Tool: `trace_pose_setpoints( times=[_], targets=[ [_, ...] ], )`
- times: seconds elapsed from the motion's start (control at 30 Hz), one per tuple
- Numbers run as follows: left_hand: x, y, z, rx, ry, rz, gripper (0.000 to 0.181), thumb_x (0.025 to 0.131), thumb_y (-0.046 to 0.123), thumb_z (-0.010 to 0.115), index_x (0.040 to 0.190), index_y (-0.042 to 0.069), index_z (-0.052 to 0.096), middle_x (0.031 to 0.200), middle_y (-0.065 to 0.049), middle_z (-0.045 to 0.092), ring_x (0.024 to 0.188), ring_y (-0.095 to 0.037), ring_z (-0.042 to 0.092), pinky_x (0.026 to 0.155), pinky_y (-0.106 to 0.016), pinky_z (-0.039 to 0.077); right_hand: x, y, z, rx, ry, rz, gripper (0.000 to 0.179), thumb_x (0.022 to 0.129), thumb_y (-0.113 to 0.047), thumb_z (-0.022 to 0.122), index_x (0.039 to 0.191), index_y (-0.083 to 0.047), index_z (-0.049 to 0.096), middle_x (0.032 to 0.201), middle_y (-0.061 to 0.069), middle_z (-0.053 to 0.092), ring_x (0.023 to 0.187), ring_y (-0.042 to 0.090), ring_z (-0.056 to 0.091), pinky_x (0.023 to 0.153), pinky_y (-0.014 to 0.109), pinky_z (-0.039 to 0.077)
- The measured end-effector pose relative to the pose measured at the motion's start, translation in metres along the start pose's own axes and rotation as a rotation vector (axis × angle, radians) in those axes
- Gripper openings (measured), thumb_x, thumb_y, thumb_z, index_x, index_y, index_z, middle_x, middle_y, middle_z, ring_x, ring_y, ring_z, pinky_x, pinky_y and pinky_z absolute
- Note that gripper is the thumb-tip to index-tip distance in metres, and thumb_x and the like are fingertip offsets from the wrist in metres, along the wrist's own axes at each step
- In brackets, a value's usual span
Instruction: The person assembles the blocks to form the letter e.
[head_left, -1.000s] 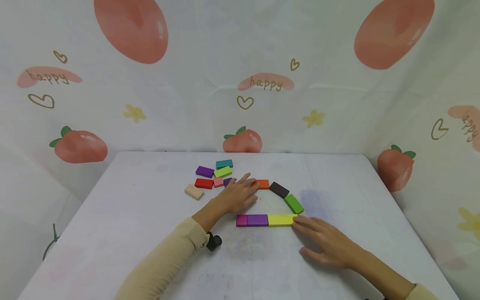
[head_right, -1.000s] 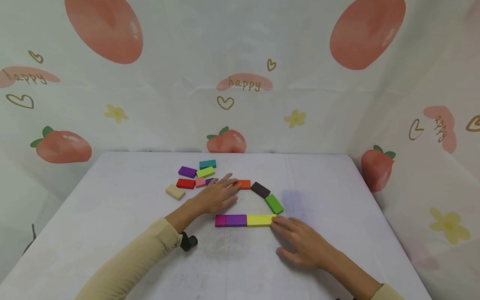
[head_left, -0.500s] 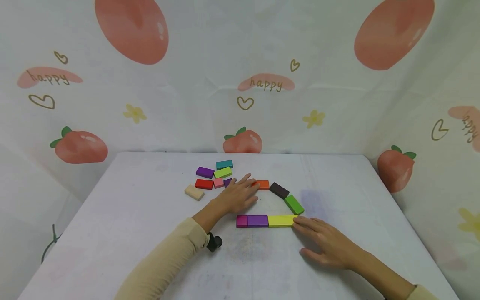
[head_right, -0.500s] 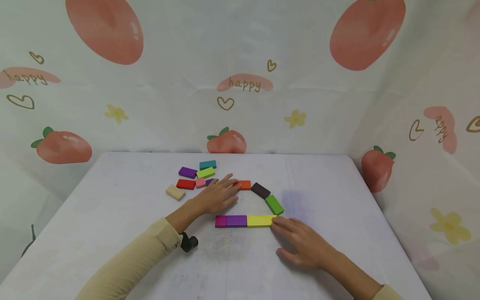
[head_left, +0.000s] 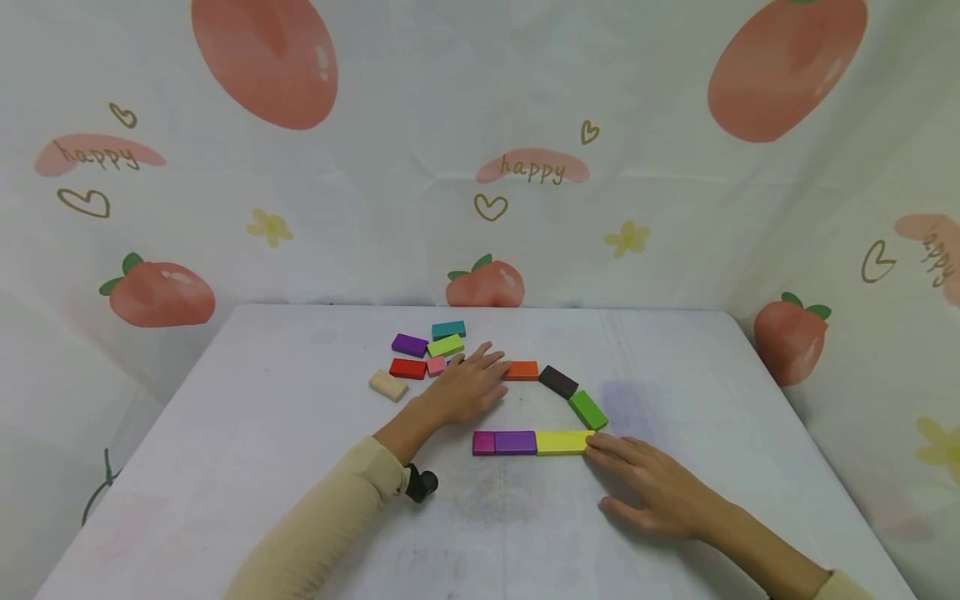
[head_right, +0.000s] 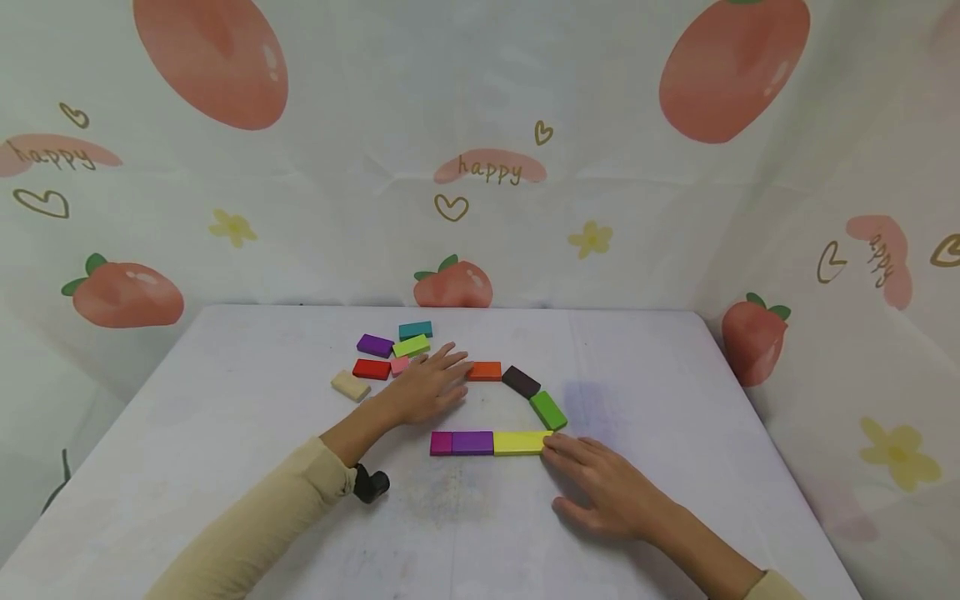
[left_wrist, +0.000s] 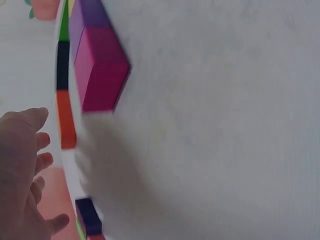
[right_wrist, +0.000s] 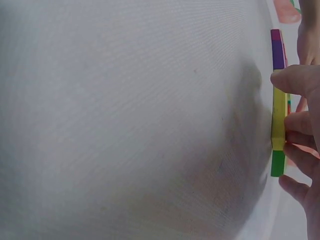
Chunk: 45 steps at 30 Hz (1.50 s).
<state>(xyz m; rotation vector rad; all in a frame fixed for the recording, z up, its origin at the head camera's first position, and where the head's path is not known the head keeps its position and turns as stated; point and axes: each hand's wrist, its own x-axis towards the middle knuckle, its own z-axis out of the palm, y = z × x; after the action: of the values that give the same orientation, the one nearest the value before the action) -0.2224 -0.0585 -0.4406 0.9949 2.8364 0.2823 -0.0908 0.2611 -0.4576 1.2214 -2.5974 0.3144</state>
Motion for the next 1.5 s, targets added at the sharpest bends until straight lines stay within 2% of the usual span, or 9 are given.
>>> trace_pose_setpoints(
  times=[0.23,0.4,0.63,0.87,1.23,1.5],
  targets=[
    [-0.009,-0.028,-0.010,-0.050,0.065,-0.110,0.057,0.103,0.039,0.049,0.153,0.016,0.041,0.160,-0.008,0.034,0.151,-0.030,0.017,0.116,-0.062,0.022,0.000,0.002,0.000,-0.003,-0.009,0.005,0.064,0.079,-0.034,0.080,0.134,-0.008,0.062,0.141,0.006,0.056,0.120,0.022,0.059,0.092,0.046,0.054],
    [-0.017,-0.048,-0.012,-0.089,0.107,-0.195,0.054,0.103,0.035,0.048,0.150,0.009,0.045,0.157,-0.015,0.036,0.150,-0.036,0.020,0.114,-0.065,0.022,-0.001,0.002,0.001,-0.002,-0.009,-0.001,0.063,0.081,-0.035,0.079,0.134,-0.007,0.062,0.141,0.006,0.056,0.121,0.022,0.058,0.092,0.046,0.053],
    [-0.023,-0.061,-0.010,-0.081,0.080,-0.302,0.054,0.103,0.034,0.045,0.148,0.005,0.045,0.154,-0.018,0.040,0.148,-0.038,0.023,0.112,-0.069,0.019,-0.001,0.000,-0.001,-0.014,-0.012,0.001,0.062,0.081,-0.036,0.079,0.134,-0.008,0.062,0.141,0.005,0.056,0.122,0.020,0.058,0.092,0.046,0.053],
    [-0.019,-0.060,-0.010,-0.102,0.046,-0.306,0.057,0.103,0.037,0.044,0.150,0.005,0.042,0.157,-0.018,0.036,0.150,-0.036,0.018,0.114,-0.068,0.016,-0.002,0.001,0.001,-0.008,-0.014,0.004,0.063,0.081,-0.036,0.079,0.134,-0.008,0.062,0.141,0.006,0.056,0.122,0.021,0.058,0.092,0.046,0.053],
    [-0.001,-0.043,-0.013,-0.120,0.013,-0.284,0.057,0.103,0.039,0.046,0.151,0.008,0.042,0.158,-0.015,0.035,0.151,-0.035,0.015,0.115,-0.066,0.017,-0.002,0.000,0.001,-0.005,-0.002,-0.001,0.062,0.082,-0.035,0.078,0.135,-0.009,0.061,0.141,0.005,0.055,0.121,0.020,0.058,0.090,0.045,0.054],
    [0.010,-0.036,-0.009,-0.076,0.013,-0.253,0.058,0.103,0.041,0.048,0.151,0.009,0.044,0.156,-0.015,0.037,0.151,-0.034,0.017,0.115,-0.064,0.020,-0.001,0.000,0.000,0.007,-0.030,0.012,0.061,0.083,-0.035,0.077,0.136,-0.008,0.061,0.142,0.005,0.054,0.122,0.021,0.058,0.092,0.046,0.054]
  ],
)
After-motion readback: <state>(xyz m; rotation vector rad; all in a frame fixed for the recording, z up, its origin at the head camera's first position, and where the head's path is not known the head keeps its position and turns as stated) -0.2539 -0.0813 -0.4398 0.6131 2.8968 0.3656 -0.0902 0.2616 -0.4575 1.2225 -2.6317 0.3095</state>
